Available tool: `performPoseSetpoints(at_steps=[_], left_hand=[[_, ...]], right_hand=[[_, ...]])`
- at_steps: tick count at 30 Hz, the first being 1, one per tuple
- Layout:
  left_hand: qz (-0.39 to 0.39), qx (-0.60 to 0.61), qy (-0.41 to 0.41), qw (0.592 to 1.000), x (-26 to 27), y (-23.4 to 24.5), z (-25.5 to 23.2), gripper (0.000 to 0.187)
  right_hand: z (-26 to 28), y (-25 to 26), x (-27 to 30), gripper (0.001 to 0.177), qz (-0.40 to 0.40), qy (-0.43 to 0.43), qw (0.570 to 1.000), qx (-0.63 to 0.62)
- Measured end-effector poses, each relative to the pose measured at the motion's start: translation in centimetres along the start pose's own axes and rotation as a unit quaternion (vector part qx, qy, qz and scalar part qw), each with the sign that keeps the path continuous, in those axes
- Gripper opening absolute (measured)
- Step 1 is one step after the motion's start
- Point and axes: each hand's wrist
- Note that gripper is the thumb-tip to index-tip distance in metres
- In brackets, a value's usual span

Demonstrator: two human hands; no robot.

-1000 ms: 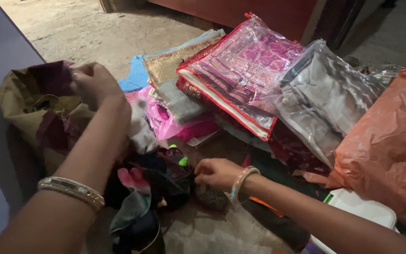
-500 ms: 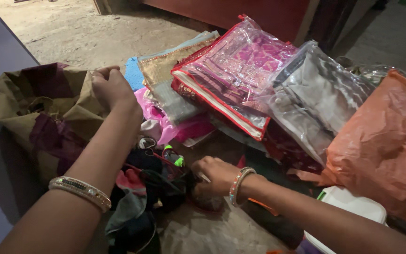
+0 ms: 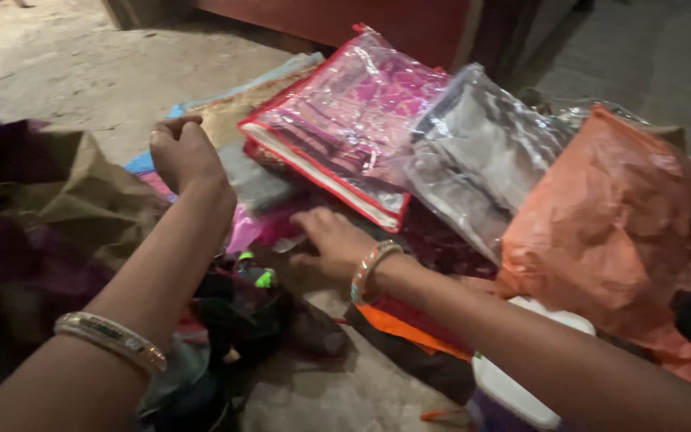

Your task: The person removes items, including clothes in plastic bags, a phone, and a slipper, from a metal cabinet and drawer, placing them onto a pile on the floor.

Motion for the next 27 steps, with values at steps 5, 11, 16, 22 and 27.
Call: performPoseSetpoints(at_steps=[5,11,16,22,27], left_hand=[[0.045,0.081,0.017,0.996,1.6,-2.0,-1.0,0.015],[0.071,0.171,0.072,0.98,5.2,-6.0,-1.5,0.015],[0.126,0.186,0.136,0.965,11.1,-12.2,-3.0,0.017],[0.232,0.237,0.156,0.93,20.8,-19.5,-9.0,0.017],[0.312,0.298,0.192,0.881,28.9,-23.9,-13.4,0.017]], right_hand=[[-1.8,2.8,-1.5,0.07,-0.103,-0.03,0.994,-0.005],[-3.7,8.2,-1.0,0.061,-0.193,-0.079,0.974,-0.087],[-7.7,12.1,1.4,0.056,-0.223,-0.199,0.938,-0.178],[-15.6,16.1,7.5,0.05,-0.287,-0.286,0.892,-0.198],[-20.6,19.4,14.5,0.046,-0.307,-0.377,0.822,-0.296]])
Point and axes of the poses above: each hand's wrist, its own x-axis away from the middle knuckle, its own y-axis out of the back of the hand, z = x × y, and after that the axes turned 14 degrees about -y, right-handed
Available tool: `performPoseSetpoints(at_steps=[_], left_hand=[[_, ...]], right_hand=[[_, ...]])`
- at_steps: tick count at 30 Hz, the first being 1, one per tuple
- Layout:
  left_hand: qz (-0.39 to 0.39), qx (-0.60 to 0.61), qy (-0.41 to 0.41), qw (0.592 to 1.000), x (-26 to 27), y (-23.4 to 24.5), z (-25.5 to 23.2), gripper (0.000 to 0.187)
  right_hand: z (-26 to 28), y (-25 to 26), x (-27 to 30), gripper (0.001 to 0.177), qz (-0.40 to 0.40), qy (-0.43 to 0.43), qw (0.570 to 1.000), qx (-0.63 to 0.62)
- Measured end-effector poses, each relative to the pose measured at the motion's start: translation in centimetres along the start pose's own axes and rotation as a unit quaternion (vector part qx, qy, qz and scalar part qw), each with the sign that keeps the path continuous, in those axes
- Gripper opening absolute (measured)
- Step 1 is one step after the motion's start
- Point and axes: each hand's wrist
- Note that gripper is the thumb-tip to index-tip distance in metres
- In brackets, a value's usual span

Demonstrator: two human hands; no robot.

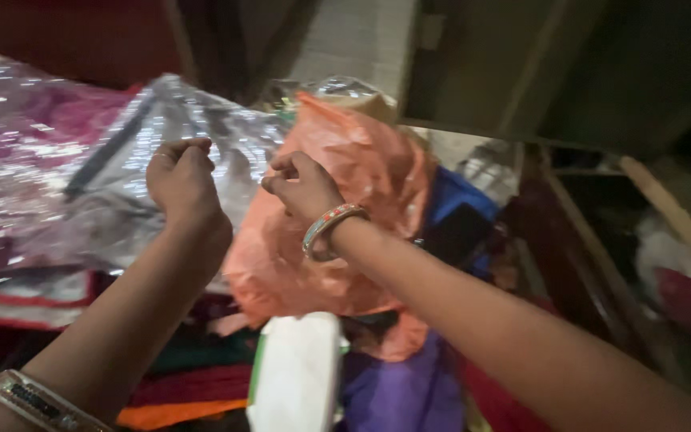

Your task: The person removes items, including clothes in plastic bags, a phone, and a slipper, from a metal cabinet and drawer, placing them onto a pile on the floor.

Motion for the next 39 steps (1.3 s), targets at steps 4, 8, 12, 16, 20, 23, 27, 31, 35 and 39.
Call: performPoseSetpoints(at_steps=[4,8,12,16,20,23,27,31,35,39], left_hand=[[0.044,0.0,0.01,0.999,3.2,-5.4,1.0,0.016],[0.087,0.009,0.034,0.996,6.2,-9.2,1.5,0.011],[0.13,-0.007,0.062,0.989,9.3,-12.9,2.8,0.005],[0.2,0.074,0.091,0.973,12.3,-17.0,6.2,0.001],[0.263,0.138,0.149,0.943,16.3,-21.7,9.0,0.004],[0.309,0.136,0.157,0.928,19.6,-24.1,8.9,0.006],[0.345,0.168,0.295,0.875,23.9,-26.7,7.2,0.015],[0.478,0.107,0.318,0.812,27.7,-28.6,6.9,0.029],[0.53,0.152,0.312,0.774,32.0,-30.1,10.4,0.038],[0.554,0.124,0.278,0.775,35.1,-33.2,14.2,0.038]], right_hand=[[-2.2,6.0,0.0,0.042,-0.008,-0.039,0.997,-0.059],[-4.6,12.0,0.3,0.033,0.016,0.018,0.996,-0.085],[-5.6,19.3,2.1,0.03,0.005,0.027,1.0,0.014],[-4.8,26.2,4.8,0.029,0.003,-0.031,0.997,0.064],[-4.1,31.8,7.6,0.028,0.013,-0.088,0.993,0.081],[-4.0,35.2,10.2,0.027,-0.031,-0.139,0.982,0.121],[-5.6,39.2,12.2,0.027,-0.022,-0.158,0.971,0.178],[-9.3,43.9,13.1,0.027,-0.045,-0.147,0.926,0.344],[-14.4,48.3,14.1,0.035,-0.054,-0.145,0.816,0.557],[-20.2,50.9,15.8,0.033,-0.094,-0.329,0.874,0.346]])
Point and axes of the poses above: each hand's wrist, its own x-axis away from the middle knuckle, its own y-axis out of the back of the hand, z = x × y, and after that the axes turned 14 degrees about -y, right-handed
